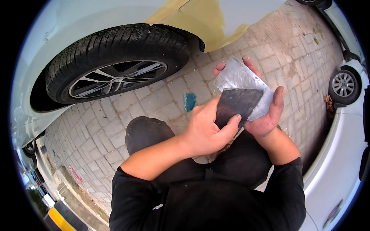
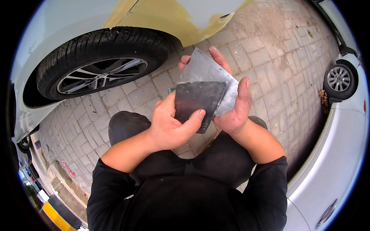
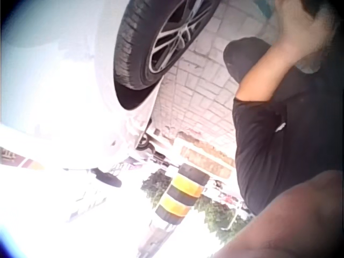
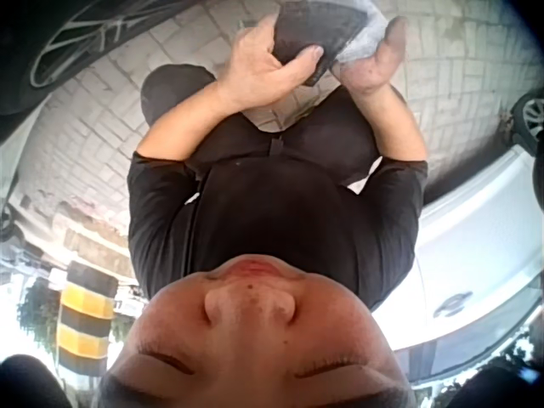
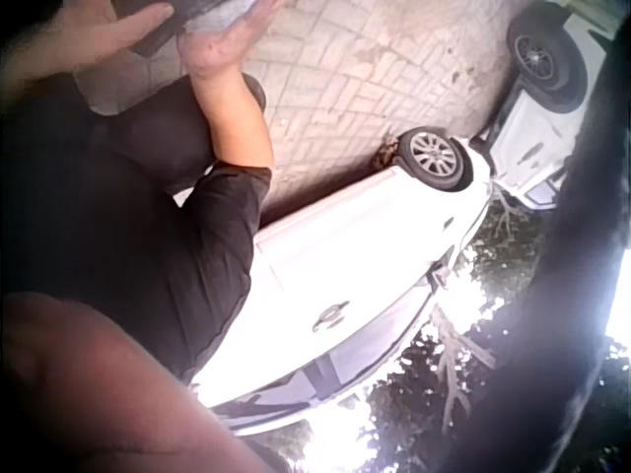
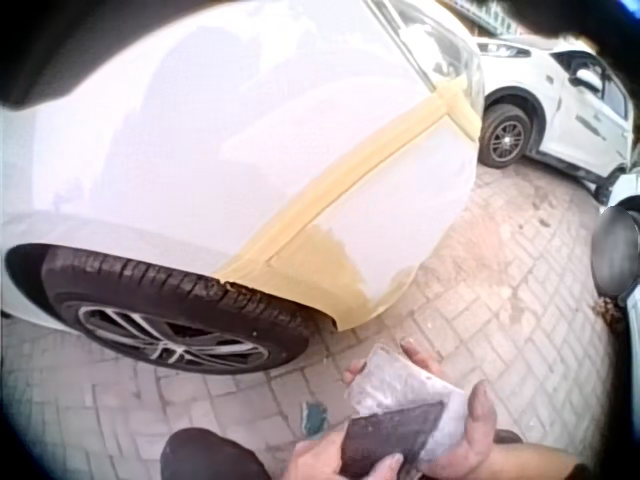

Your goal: The person applies a yellowish body filler to a white car's front fender using a blue plastic spreader. They repeatedly scrape the filler onto the spreader from a metal putty knife and smooth it into the panel area near the wheel arch.

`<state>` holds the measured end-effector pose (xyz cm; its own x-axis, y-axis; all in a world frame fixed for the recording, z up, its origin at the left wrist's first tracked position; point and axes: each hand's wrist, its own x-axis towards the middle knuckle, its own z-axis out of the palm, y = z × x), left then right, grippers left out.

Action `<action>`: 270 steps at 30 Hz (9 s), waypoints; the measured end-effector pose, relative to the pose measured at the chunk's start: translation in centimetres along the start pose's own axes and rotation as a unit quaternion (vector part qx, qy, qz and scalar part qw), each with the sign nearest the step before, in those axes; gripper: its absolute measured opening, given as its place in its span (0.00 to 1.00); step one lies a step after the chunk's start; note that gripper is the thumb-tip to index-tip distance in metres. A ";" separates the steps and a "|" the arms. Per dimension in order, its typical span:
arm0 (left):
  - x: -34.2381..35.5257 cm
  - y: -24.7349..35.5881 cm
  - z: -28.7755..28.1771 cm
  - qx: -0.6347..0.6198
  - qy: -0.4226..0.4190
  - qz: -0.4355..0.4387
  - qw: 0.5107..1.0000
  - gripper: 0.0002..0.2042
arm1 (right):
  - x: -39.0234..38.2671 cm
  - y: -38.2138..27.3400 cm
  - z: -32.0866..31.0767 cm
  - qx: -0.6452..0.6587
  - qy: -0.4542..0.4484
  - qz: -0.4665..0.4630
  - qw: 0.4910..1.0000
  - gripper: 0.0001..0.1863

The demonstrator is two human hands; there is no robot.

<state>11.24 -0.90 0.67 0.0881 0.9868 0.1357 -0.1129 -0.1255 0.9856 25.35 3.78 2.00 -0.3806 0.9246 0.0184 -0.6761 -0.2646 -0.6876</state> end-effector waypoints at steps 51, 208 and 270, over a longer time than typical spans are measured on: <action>2.0 2.5 -5.1 -0.112 0.188 0.017 0.976 0.16 | -0.9 -2.3 0.4 -0.305 -0.258 0.065 0.915 0.40; 2.5 0.4 -3.5 0.054 -0.086 -0.084 0.991 0.13 | 0.8 -1.0 -2.8 -0.109 -0.127 0.230 0.959 0.74; -0.9 -7.4 3.4 -0.300 -0.365 -0.381 0.795 0.17 | 3.7 -4.1 -5.2 -0.124 -0.021 -0.016 0.992 0.51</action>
<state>15.38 -1.21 -6.44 0.8829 0.4039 -0.2396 -0.1844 0.7674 0.6141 30.04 9.69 1.07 -0.3909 0.9178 0.0693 -0.5142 -0.1554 -0.8435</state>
